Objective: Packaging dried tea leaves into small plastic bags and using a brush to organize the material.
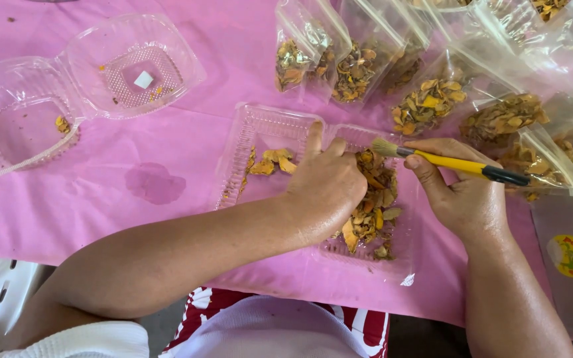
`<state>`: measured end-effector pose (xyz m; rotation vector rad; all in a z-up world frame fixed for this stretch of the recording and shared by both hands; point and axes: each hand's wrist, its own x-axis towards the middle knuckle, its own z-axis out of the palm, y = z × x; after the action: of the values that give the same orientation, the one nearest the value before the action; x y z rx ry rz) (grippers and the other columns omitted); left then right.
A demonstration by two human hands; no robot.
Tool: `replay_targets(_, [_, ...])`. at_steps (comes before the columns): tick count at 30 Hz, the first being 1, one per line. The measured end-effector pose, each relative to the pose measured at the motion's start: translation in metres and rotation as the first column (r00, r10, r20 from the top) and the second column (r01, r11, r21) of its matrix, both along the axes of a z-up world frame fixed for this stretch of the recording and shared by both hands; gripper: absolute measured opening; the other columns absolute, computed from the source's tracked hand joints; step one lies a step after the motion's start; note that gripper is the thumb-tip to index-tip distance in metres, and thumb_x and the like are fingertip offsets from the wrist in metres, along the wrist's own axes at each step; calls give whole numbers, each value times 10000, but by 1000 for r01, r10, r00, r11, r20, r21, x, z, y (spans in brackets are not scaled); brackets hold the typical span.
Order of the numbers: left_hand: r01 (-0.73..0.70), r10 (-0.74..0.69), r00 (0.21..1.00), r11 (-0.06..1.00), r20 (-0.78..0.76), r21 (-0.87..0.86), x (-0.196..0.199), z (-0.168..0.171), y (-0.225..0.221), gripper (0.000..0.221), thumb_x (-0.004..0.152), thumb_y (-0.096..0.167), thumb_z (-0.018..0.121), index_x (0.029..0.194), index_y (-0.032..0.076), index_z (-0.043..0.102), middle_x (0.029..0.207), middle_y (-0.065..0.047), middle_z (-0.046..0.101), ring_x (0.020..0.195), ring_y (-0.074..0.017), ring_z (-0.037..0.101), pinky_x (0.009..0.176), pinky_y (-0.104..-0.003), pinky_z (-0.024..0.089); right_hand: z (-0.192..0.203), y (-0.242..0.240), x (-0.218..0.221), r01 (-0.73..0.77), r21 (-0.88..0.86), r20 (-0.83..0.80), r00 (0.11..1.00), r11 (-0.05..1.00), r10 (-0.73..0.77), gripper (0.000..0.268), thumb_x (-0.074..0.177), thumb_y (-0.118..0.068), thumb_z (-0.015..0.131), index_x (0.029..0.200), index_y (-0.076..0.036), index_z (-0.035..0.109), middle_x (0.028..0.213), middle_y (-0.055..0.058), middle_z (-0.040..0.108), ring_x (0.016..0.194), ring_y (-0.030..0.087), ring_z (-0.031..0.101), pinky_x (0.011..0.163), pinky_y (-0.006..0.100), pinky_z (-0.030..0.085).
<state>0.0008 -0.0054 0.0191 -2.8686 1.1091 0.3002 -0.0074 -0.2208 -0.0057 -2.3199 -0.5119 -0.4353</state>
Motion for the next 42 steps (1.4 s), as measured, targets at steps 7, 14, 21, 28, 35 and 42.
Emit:
replay_targets(7, [-60, 58, 998, 995, -38, -74, 3, 0, 5, 156, 816, 31, 787, 715, 117, 705, 827, -33, 717, 1153, -277, 585, 1267, -745, 115, 0, 0, 1, -7, 12, 28, 1000, 1000, 7, 169, 1017, -103, 718, 1151, -3, 743, 1091, 116, 745, 991, 231, 699, 876, 334, 560])
replay_targets(14, [-212, 124, 965, 888, -233, -408, 11, 4, 20, 169, 925, 150, 698, 766, 122, 747, 751, -29, 767, 887, -220, 701, 1234, -669, 209, 12, 6, -14, -41, 285, -3, 999, 958, 44, 227, 1035, -103, 651, 1196, 57, 663, 1008, 159, 701, 819, 219, 660, 704, 287, 546])
replay_targets(21, [-596, 99, 767, 476, -634, -647, 19, 17, 35, 337, 845, 235, 724, 1165, 142, 773, 1195, -39, 803, 1036, -155, 793, 989, -330, 604, 2, 12, -26, -267, 525, 316, 943, 808, 106, 335, 1046, -269, 608, 1186, 35, 579, 1116, 255, 685, 878, 356, 768, 830, 439, 713])
replay_targets(28, [-724, 44, 661, 296, -749, -622, 13, 25, 34, 249, 839, 104, 659, 1004, 142, 841, 1002, 20, 849, 929, -60, 767, 940, -219, 587, 5, 19, -31, -168, 404, 9, 984, 899, 180, 235, 1026, -133, 593, 1176, 45, 621, 952, 173, 756, 794, 218, 798, 607, 217, 626])
replay_targets(35, [-852, -52, 512, 99, -857, -515, 16, 5, 33, 228, 828, 47, 777, 1053, 49, 812, 965, -81, 826, 865, -143, 770, 881, -236, 636, -2, 14, -33, -152, 439, 219, 974, 886, 59, 207, 1043, -144, 615, 1163, 23, 637, 1012, 165, 721, 771, 190, 687, 675, 274, 520])
replay_targets(42, [-648, -94, 738, 178, -668, -741, 19, -3, 43, 188, 874, 39, 770, 1032, 136, 801, 955, -26, 814, 895, -123, 775, 872, -243, 660, -11, -6, -27, -48, 523, 35, 999, 851, 34, 64, 1037, -100, 646, 1044, -47, 682, 806, 23, 672, 623, 85, 659, 556, 185, 577])
